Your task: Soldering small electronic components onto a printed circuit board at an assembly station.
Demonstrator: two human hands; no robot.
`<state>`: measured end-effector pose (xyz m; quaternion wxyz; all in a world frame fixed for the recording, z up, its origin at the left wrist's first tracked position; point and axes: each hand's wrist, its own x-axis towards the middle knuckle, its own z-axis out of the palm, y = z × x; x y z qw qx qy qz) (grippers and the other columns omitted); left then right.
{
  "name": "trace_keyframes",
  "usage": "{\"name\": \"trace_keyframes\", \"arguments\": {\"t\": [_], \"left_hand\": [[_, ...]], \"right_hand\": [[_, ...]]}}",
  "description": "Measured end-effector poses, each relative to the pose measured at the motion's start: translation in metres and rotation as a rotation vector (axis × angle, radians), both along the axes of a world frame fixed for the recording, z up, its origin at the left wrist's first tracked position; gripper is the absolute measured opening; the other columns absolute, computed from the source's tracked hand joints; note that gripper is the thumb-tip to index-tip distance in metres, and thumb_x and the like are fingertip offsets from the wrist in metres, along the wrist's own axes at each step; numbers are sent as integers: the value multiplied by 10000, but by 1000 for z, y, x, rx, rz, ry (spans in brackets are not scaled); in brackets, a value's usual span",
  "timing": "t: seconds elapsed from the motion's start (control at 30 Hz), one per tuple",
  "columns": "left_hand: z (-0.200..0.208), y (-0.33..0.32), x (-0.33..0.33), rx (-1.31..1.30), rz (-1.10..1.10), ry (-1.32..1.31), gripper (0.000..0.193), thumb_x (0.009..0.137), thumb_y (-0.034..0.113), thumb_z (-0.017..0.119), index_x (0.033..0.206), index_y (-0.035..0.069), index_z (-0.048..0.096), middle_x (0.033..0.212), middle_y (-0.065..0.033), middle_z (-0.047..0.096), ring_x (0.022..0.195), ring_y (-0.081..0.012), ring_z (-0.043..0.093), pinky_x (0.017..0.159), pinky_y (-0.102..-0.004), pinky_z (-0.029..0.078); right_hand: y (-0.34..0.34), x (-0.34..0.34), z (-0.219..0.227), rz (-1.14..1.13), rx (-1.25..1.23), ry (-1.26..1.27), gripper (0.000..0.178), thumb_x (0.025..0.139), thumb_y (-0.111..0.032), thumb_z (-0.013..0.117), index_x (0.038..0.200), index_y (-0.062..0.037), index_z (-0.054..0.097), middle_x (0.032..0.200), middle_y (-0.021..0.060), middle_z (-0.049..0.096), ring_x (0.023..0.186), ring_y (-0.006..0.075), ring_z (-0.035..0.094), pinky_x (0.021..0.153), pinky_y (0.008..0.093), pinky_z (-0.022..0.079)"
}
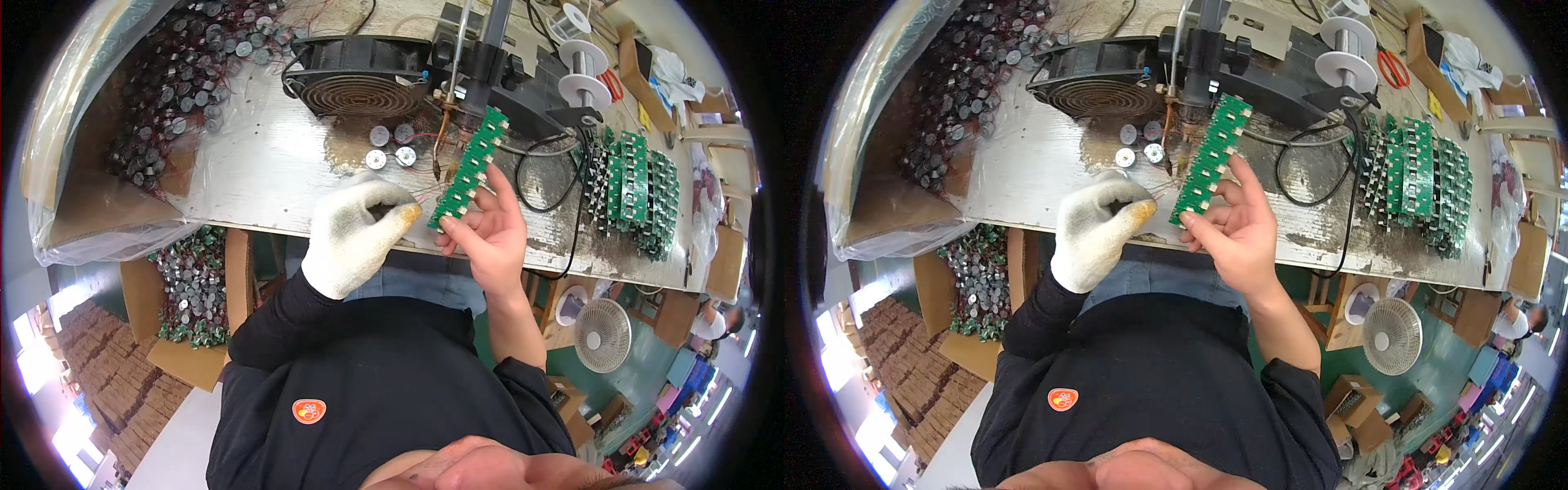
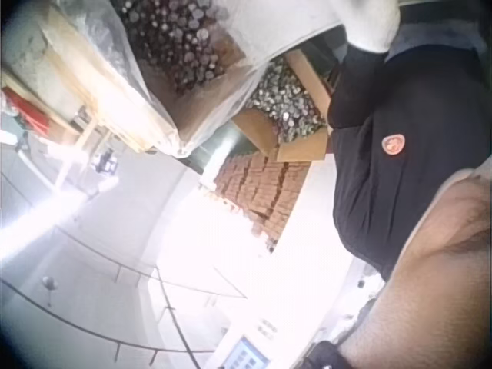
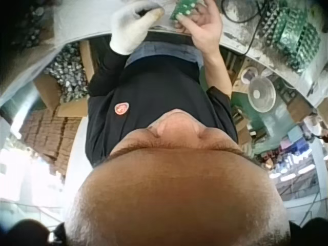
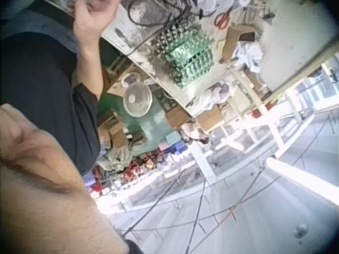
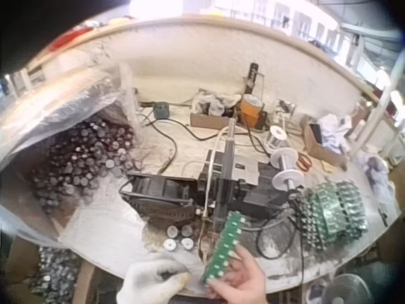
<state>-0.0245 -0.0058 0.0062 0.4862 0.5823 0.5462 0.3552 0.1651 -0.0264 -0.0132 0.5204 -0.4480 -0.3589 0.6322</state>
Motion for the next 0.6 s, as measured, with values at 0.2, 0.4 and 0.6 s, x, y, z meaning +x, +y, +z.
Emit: {"name": "trace_keyframes", "arguments": {"t": [0.2,0.4,0.6], "left_hand": [[8,11,10,-237,-113,-165,157,795,102,634,852,-43,659,770,-94,641,700,-128,601,641,-283,477],[3,21,9,-350,-195,-143,217,803,142,585,852,-61,642,751,-88,644,691,-118,603,631,-264,485],[-3,22,11,-360,-155,-208,228,789,153,583,828,-64,644,736,-76,644,692,-111,602,629,-259,483]], "right_hand": [[2,-2,4,4,27,16,774,794,126,603,1438,-25,202,1098,181,561,684,174,649,519,234,524],[3,-3,5,-2,27,20,772,795,123,603,1439,-29,205,1088,169,566,674,170,654,507,227,526],[6,-4,7,-20,36,5,766,794,119,606,1434,-21,208,1068,167,573,666,167,656,507,230,530]]}}
